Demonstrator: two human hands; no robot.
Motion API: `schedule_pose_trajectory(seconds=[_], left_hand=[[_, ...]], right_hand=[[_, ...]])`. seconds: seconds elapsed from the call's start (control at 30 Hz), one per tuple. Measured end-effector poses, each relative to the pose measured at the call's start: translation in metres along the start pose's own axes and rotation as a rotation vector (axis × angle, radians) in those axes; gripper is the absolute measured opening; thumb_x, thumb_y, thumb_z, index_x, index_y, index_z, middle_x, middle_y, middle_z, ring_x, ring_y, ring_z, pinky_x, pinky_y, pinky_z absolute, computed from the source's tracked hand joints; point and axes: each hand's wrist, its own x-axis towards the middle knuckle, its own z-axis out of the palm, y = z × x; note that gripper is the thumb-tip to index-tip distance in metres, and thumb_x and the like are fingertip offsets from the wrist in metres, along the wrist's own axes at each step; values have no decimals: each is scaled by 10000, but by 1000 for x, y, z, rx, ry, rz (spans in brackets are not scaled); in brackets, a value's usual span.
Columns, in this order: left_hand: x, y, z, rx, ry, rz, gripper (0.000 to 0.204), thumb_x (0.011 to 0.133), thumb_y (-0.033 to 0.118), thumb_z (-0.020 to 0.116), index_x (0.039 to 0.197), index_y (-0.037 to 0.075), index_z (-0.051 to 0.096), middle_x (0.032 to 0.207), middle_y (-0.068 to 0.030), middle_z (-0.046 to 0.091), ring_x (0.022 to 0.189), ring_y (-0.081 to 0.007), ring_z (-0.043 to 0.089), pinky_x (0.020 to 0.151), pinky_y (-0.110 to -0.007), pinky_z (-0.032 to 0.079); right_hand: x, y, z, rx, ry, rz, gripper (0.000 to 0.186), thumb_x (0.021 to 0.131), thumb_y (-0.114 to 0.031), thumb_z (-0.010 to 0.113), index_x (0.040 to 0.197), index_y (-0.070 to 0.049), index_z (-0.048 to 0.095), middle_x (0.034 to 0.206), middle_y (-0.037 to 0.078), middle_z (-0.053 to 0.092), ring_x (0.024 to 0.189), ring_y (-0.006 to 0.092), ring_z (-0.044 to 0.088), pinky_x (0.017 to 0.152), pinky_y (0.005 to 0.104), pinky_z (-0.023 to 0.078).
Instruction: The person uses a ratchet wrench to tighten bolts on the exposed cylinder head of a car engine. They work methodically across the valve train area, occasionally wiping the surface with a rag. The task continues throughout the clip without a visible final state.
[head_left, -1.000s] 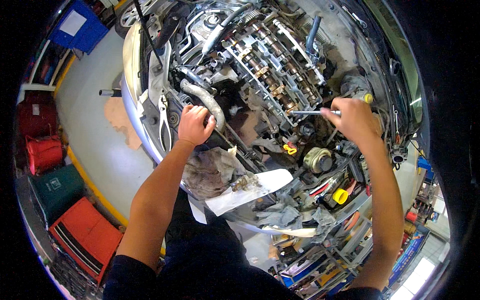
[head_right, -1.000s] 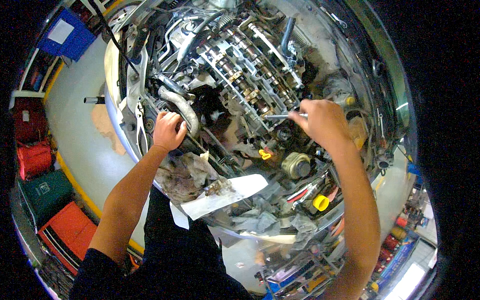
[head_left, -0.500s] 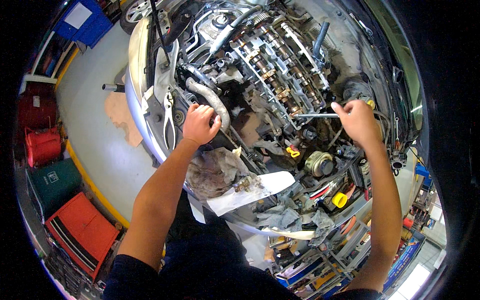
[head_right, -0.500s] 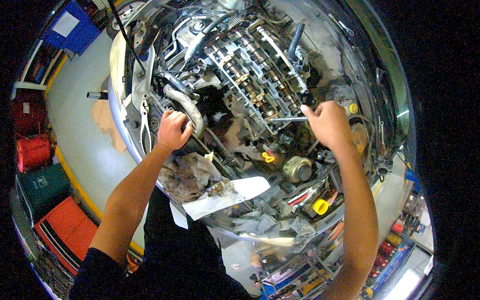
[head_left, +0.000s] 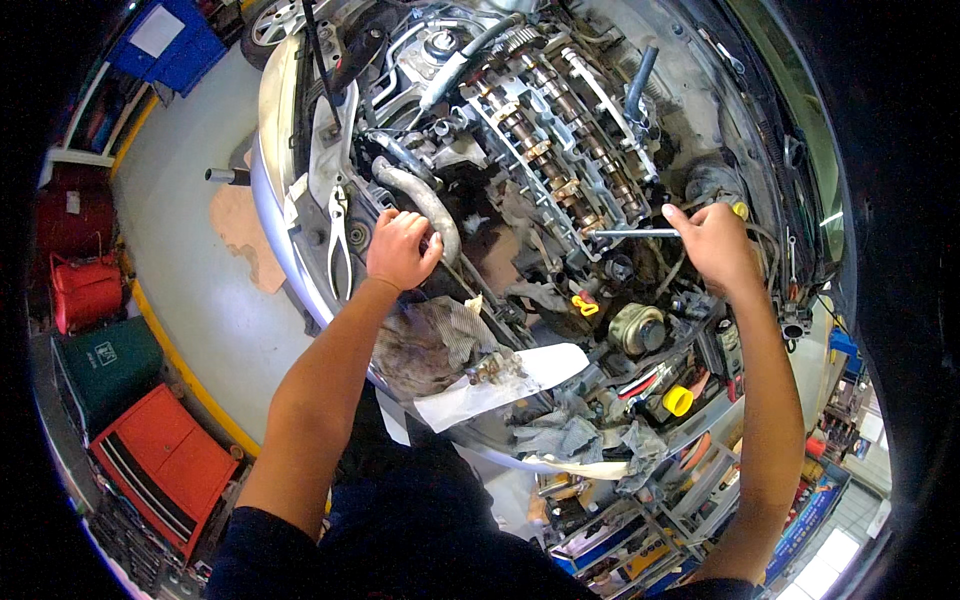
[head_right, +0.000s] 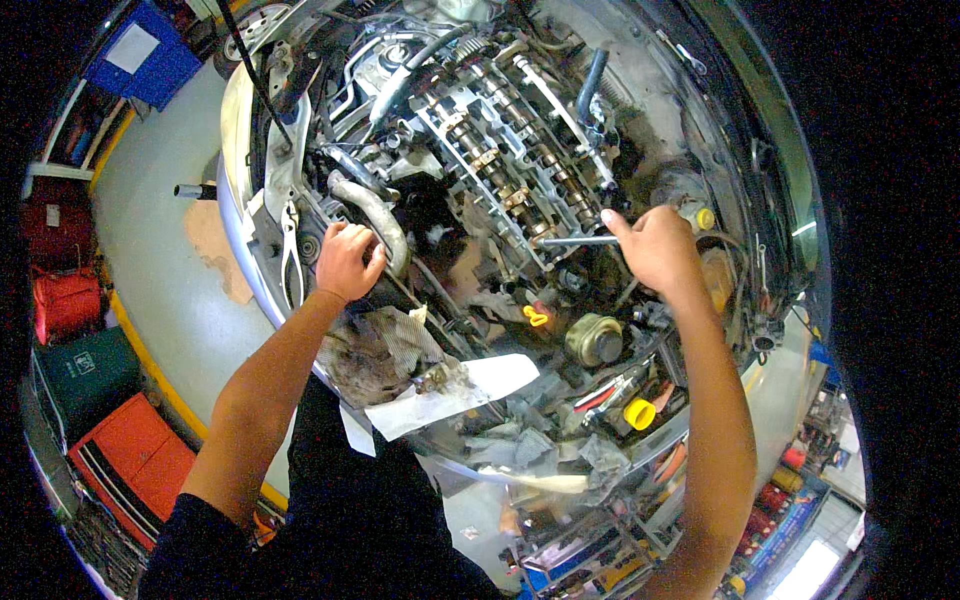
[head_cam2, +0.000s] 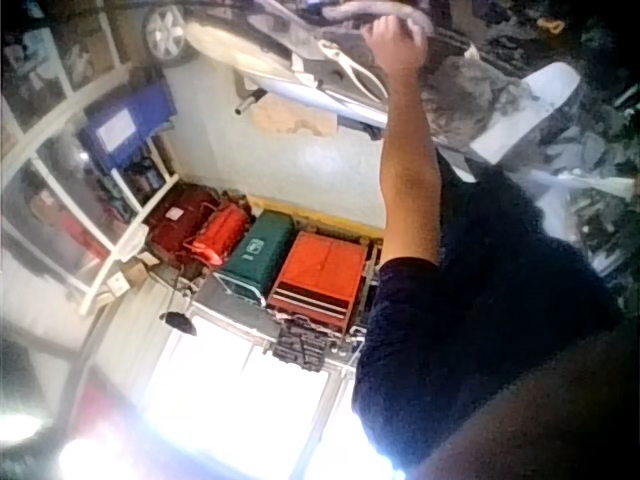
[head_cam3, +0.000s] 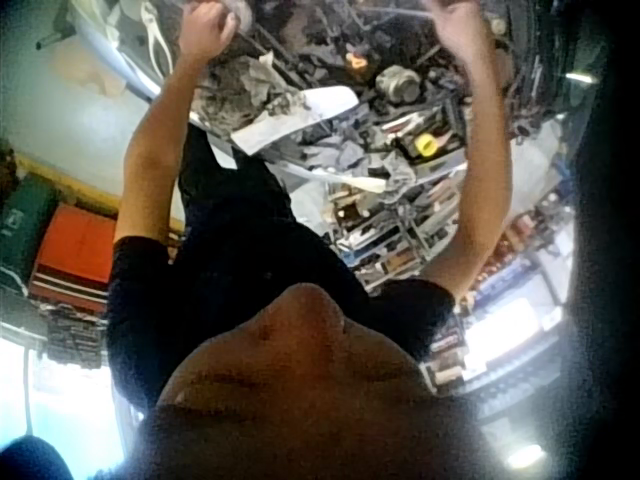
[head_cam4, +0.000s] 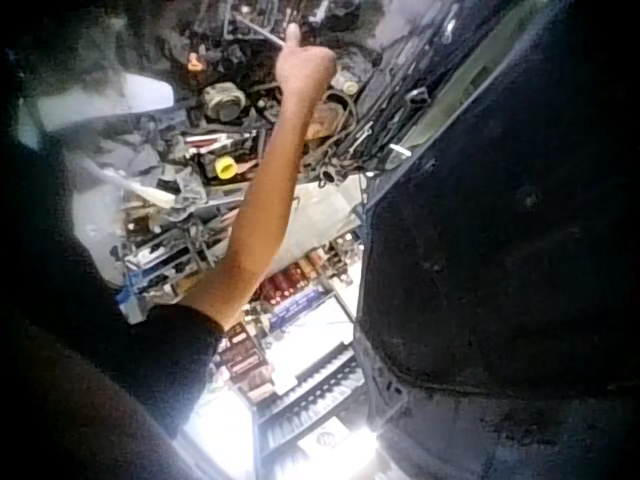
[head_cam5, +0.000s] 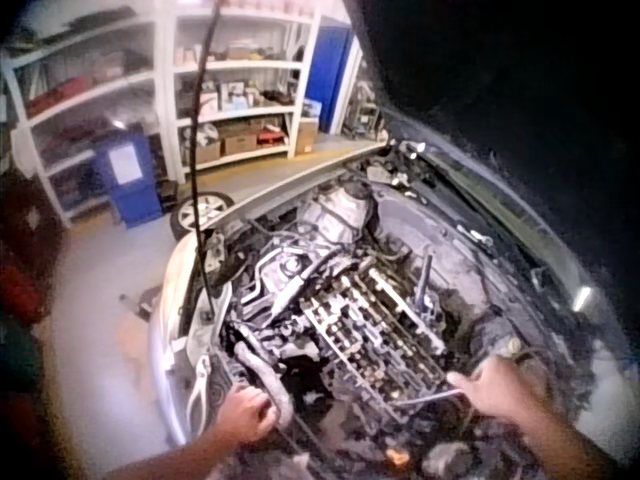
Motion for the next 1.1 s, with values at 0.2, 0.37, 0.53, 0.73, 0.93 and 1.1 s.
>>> schedule_pose_trajectory(seconds=[0.2,0.37,0.53,0.73,0.93,1.1], left_hand=[[1,0,0,-10,11,11,238,907,278,681,841,51,652,851,-130,649,873,-339,641,960,-465,461],[1,-2,0,-5,11,13,238,905,277,681,840,50,656,847,-133,646,873,-341,639,955,-466,461],[1,-1,2,-4,40,20,239,905,280,683,823,58,651,829,-130,642,861,-344,636,949,-466,461],[2,1,-4,-3,5,-1,246,909,285,685,830,55,652,830,-129,642,865,-342,643,961,-469,463],[0,-2,-1,7,21,6,245,911,289,683,842,56,650,836,-128,641,880,-338,648,971,-468,461],[1,-2,0,-10,12,2,235,908,289,686,826,74,639,830,-113,640,874,-321,649,970,-463,457]], right_hand=[[-2,23,-4,-347,210,-912,462,957,-430,803,847,16,749,803,206,744,748,405,720,711,501,555],[5,7,12,-50,142,-215,539,912,-469,834,732,29,732,744,228,733,712,402,730,701,494,573],[-5,7,5,15,-12,-267,452,893,-390,875,918,53,791,865,209,779,786,318,759,751,427,578],[-12,3,-13,-17,112,-436,213,853,-199,869,912,-6,801,828,188,767,758,325,751,728,411,567],[-3,-19,-30,49,246,-473,226,861,-210,859,929,-3,803,810,178,760,732,303,738,709,407,550],[26,-48,-24,97,311,-440,264,847,-260,870,940,-19,815,859,211,773,797,357,761,758,432,583]])
